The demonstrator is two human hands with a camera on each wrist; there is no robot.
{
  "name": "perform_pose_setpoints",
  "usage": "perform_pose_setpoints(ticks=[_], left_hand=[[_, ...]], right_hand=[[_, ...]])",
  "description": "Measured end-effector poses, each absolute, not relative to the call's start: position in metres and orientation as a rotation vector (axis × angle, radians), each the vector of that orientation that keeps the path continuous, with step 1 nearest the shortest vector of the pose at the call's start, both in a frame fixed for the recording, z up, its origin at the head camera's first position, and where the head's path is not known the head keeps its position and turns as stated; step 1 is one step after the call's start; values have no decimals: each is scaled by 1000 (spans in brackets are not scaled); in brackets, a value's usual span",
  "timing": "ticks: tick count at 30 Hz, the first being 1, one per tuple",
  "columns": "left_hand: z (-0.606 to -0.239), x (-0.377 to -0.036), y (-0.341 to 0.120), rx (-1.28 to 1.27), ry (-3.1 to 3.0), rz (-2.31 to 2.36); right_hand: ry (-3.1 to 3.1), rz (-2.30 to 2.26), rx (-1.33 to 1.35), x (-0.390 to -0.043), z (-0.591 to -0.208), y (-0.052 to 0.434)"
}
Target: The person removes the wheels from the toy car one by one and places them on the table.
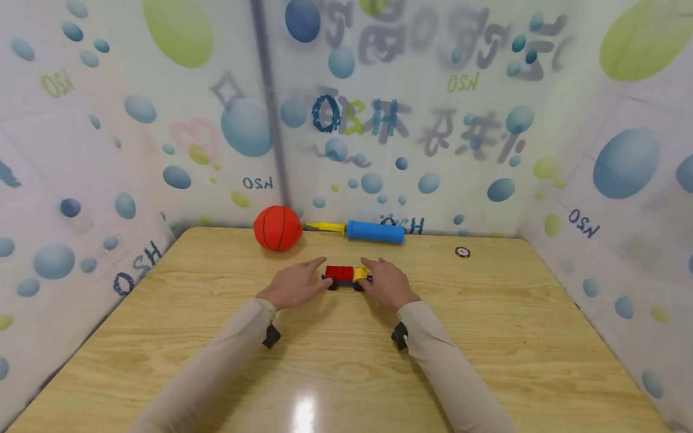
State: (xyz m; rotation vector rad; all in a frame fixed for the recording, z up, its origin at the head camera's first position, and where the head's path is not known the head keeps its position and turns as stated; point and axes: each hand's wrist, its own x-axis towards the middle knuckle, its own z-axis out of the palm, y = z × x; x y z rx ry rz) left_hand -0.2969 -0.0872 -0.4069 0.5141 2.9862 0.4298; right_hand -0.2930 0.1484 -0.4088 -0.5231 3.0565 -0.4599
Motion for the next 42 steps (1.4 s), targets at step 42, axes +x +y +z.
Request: perform_pose_setpoints(ticks=[42], left_hand=[[-392, -303, -50, 872, 3081, 436]], right_hand=[[3047, -387, -771, -302, -361, 137]])
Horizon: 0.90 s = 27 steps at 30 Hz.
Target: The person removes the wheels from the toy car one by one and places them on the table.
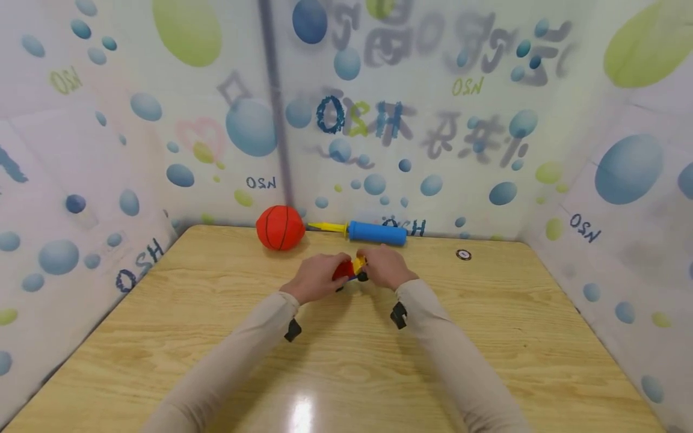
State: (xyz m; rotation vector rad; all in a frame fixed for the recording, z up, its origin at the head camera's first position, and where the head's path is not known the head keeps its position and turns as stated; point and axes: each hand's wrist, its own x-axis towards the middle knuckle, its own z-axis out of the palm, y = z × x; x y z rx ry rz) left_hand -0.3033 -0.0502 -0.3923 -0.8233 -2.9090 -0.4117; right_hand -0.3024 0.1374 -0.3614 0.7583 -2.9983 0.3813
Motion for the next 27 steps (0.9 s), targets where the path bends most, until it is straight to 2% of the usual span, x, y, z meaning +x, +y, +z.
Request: perform_pose_setpoints(ticks=[8, 16, 27], left_hand=[[-386, -300, -45, -781, -2864, -496], [-387, -297, -47, -715, -2838, -731], [-398, -300, -56, -705, -2672, -1258]], right_hand=[[-3004, 318, 838, -299, -337, 135], [-2882, 481, 904, -301, -344, 142], [-2617, 1010, 605, -300, -373, 153]])
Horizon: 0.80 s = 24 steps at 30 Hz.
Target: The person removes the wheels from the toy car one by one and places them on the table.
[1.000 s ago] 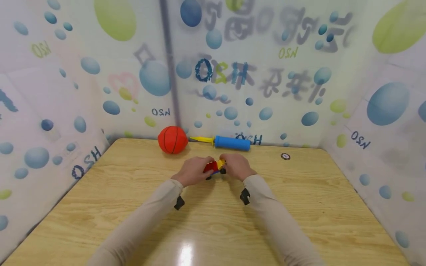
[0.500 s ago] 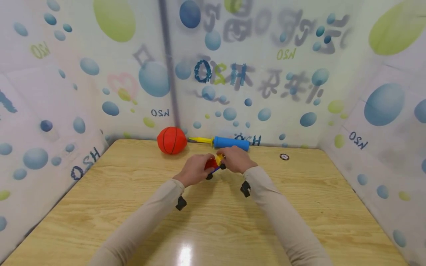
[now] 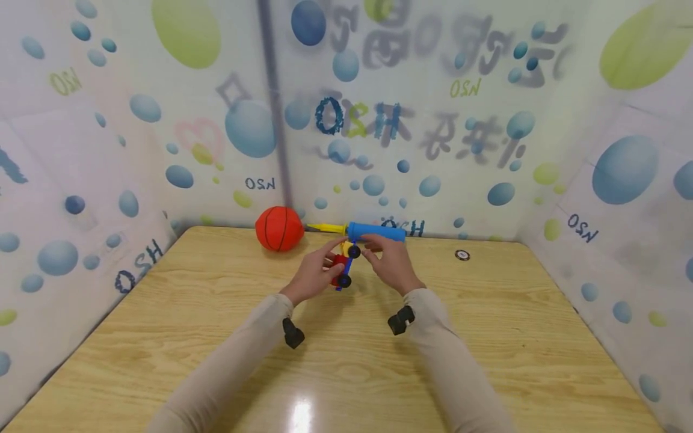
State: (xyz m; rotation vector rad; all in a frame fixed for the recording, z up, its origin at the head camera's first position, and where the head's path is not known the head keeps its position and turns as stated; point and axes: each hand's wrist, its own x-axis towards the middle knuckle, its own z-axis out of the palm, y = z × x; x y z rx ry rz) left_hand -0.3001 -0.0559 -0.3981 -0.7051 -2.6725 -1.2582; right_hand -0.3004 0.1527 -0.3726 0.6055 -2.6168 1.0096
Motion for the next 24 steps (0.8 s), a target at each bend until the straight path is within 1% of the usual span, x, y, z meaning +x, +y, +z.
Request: perform_pose_setpoints(ticks=[4, 9, 14, 24], left_hand=[[-403, -302, -57, -615, -2654, -1497], [-410, -305, -54, -562, -2650, -1625], [-417, -307, -51, -587, -2636, -1686], [-413, -303, -47, -548, -2521, -1899]], right_hand=[[-2484, 1294, 519, -300, -389, 147], [-2399, 1534, 444, -300, -399, 139], [-2371, 1576, 409, -305, -411, 139], [-2383, 1625, 487, -302, -405, 137]])
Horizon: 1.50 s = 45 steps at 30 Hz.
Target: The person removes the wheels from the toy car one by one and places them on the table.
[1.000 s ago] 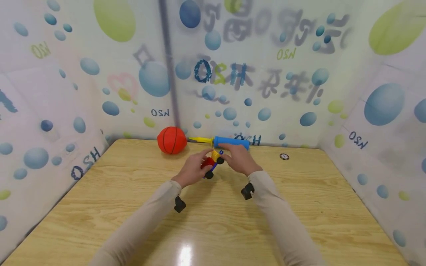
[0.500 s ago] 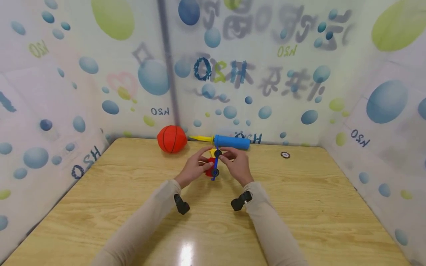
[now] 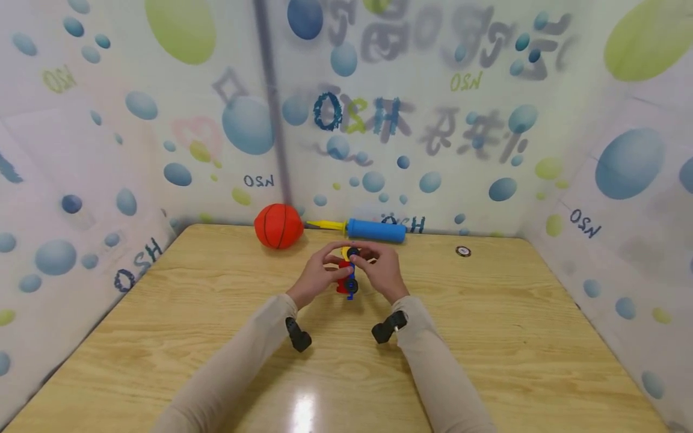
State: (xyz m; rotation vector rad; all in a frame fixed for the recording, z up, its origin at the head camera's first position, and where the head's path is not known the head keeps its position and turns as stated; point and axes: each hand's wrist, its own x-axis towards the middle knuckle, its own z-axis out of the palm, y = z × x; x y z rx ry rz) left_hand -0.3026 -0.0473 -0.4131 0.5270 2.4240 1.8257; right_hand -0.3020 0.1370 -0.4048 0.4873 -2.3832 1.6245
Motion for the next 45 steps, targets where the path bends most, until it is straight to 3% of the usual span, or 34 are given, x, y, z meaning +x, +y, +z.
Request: perform_pose_setpoints(ticks=[18, 38, 45], left_hand=[[-406, -297, -46, 508, 2529, 1737], [-402, -295, -58, 377, 2126, 1774], [-405, -293, -71, 351, 2095, 1823]], right_hand=[[-2525, 1724, 506, -306, -391, 140], [-2529, 1819, 895, -300, -393, 149], [-2571, 1547, 918, -299, -383, 158]])
